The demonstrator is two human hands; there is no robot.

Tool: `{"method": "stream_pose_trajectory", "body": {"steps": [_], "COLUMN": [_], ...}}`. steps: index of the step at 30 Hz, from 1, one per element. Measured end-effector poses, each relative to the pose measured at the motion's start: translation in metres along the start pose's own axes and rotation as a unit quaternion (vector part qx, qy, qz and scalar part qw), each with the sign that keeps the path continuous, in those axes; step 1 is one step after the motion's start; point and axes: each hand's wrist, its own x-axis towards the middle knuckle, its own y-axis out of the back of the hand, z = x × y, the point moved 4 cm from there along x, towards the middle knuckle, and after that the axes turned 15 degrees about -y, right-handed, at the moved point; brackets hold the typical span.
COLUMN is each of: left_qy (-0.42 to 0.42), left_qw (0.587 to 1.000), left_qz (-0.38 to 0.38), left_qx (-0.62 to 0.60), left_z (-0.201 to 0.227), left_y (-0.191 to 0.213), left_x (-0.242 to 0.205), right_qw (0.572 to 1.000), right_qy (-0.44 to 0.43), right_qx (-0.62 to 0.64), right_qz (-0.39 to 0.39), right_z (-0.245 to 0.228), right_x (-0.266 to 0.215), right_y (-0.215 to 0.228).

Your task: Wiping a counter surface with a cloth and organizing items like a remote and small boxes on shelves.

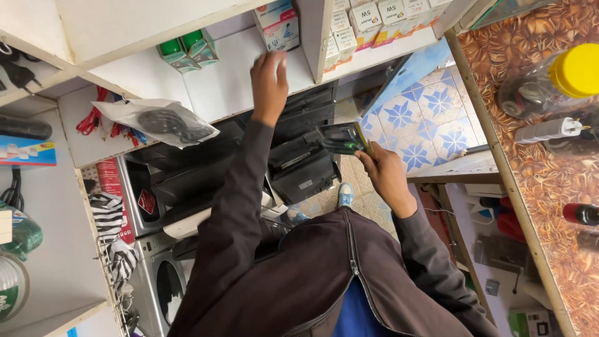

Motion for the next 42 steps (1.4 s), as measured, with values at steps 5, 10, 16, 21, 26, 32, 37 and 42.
{"method": "stream_pose_trajectory", "body": {"steps": [5, 10, 16, 21, 26, 32, 37, 42], "left_qy": [-0.043, 0.006, 0.012, 0.033, 0.044, 0.048, 0.011, 0.009], "left_qw": [0.951, 0.952, 0.988, 0.98, 0.988, 0.992, 0.99, 0.985], "left_qz": [-0.146, -0.176, -0.081, -0.116, -0.077, -0.094, -0.125, -0.126], "left_qx": [0.271, 0.25, 0.135, 0.155, 0.127, 0.07, 0.063, 0.115], "left_z": [-0.074, -0.082, -0.109, -0.12, -0.13, -0.125, -0.102, -0.102], "left_y": [-0.066, -0.056, -0.011, 0.005, 0.004, -0.018, -0.043, -0.063], "left_x": [0.038, 0.027, 0.007, -0.009, -0.018, -0.002, 0.011, 0.008], "right_qw": [0.999, 0.991, 0.991, 0.986, 0.977, 0.985, 0.969, 0.972], "right_qy": [0.022, 0.003, 0.04, 0.097, 0.139, 0.082, 0.105, 0.165], "right_qx": [0.024, 0.133, 0.124, 0.081, 0.104, 0.089, 0.208, 0.159], "right_qz": [-0.004, -0.03, 0.042, 0.11, 0.123, 0.122, 0.08, 0.048], "right_z": [-0.025, -0.053, -0.068, -0.107, -0.136, -0.129, -0.131, -0.104], "right_x": [0.017, 0.046, 0.095, 0.143, 0.195, 0.279, 0.268, 0.214], "right_y": [-0.014, -0.026, -0.067, -0.086, -0.095, -0.135, -0.142, -0.142]}}
